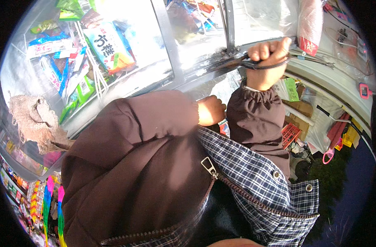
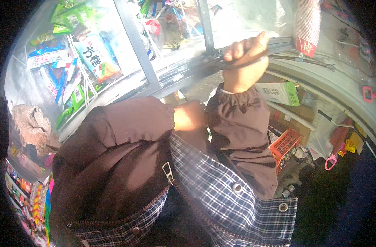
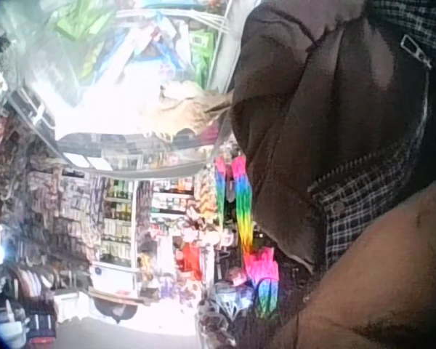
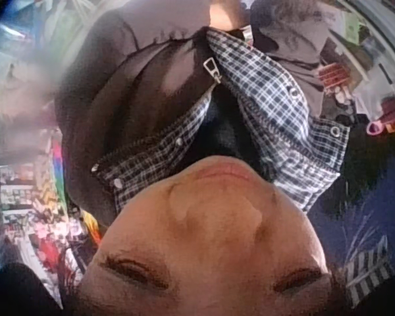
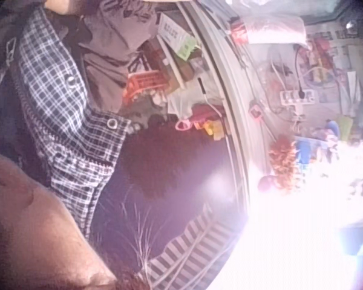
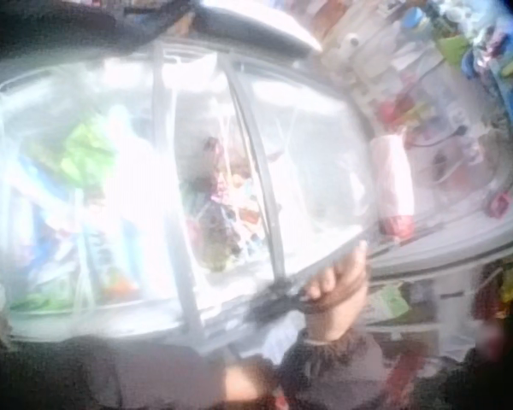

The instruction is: The person uses pliers to remove a damaged rubber seal from the edge of a chest freezer lid. They then lift the lid and continue to work on the seal along the frame, pulling and adjusting it with the tool.

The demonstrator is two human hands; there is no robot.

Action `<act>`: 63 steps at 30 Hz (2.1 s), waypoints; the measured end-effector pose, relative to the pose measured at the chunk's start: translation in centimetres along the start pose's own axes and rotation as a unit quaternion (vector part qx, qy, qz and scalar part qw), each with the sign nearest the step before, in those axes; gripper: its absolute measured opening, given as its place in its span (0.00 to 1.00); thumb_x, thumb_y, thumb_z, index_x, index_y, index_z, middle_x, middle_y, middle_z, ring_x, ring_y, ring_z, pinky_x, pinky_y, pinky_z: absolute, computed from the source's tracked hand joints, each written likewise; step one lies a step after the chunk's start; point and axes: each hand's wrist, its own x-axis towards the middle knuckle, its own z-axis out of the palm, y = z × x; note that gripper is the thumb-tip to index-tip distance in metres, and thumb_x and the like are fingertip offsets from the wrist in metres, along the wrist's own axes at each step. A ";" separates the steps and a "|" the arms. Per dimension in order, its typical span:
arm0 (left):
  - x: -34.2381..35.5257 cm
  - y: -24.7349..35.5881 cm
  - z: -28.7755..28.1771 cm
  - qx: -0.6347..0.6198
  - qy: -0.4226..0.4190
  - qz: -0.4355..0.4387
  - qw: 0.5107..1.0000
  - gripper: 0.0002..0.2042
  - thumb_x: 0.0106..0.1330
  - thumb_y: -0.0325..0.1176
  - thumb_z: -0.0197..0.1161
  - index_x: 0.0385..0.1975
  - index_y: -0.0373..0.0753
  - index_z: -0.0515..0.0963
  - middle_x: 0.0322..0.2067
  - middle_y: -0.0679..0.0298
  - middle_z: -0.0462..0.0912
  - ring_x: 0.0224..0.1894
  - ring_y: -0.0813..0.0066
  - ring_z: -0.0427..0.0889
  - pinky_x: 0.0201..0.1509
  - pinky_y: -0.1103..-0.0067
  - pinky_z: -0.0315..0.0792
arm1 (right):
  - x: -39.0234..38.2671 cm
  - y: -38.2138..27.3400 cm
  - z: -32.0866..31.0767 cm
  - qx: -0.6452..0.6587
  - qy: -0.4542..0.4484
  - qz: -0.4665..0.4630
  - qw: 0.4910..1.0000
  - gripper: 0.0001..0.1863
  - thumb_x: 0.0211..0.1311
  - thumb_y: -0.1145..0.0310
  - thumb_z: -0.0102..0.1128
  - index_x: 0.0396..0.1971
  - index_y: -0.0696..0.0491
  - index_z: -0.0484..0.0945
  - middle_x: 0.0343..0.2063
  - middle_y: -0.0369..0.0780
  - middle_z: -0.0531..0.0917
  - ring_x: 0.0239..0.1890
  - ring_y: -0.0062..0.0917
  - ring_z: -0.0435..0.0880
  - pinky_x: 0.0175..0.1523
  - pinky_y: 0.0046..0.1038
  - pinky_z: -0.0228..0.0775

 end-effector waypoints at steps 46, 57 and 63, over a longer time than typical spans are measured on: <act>1.5 0.4 -1.1 -0.275 -0.024 -0.136 0.952 0.11 0.55 0.35 0.55 0.26 0.34 0.81 0.24 0.53 0.81 0.31 0.58 0.82 0.33 0.67 0.77 | -1.6 -0.5 4.3 0.013 -0.009 0.128 0.992 0.24 0.65 0.45 0.47 0.16 0.47 0.60 0.09 0.31 0.58 0.11 0.19 0.55 0.18 0.24 0.49; 0.6 -1.2 -0.6 0.127 0.110 0.225 0.960 0.07 0.47 0.31 0.60 0.27 0.40 0.77 0.27 0.62 0.76 0.30 0.65 0.78 0.31 0.71 0.74 | 3.7 -2.3 -2.5 0.010 -0.034 -0.153 0.988 0.25 0.65 0.48 0.47 0.13 0.46 0.58 0.07 0.31 0.58 0.09 0.18 0.58 0.15 0.19 0.52; 0.7 -1.0 -0.5 0.134 0.133 0.244 0.951 0.08 0.47 0.36 0.60 0.24 0.40 0.78 0.25 0.62 0.77 0.32 0.66 0.79 0.31 0.72 0.73 | 2.4 -2.0 1.0 -0.055 -0.015 -0.098 0.994 0.25 0.68 0.53 0.46 0.12 0.48 0.54 0.08 0.29 0.53 0.08 0.13 0.52 0.12 0.18 0.42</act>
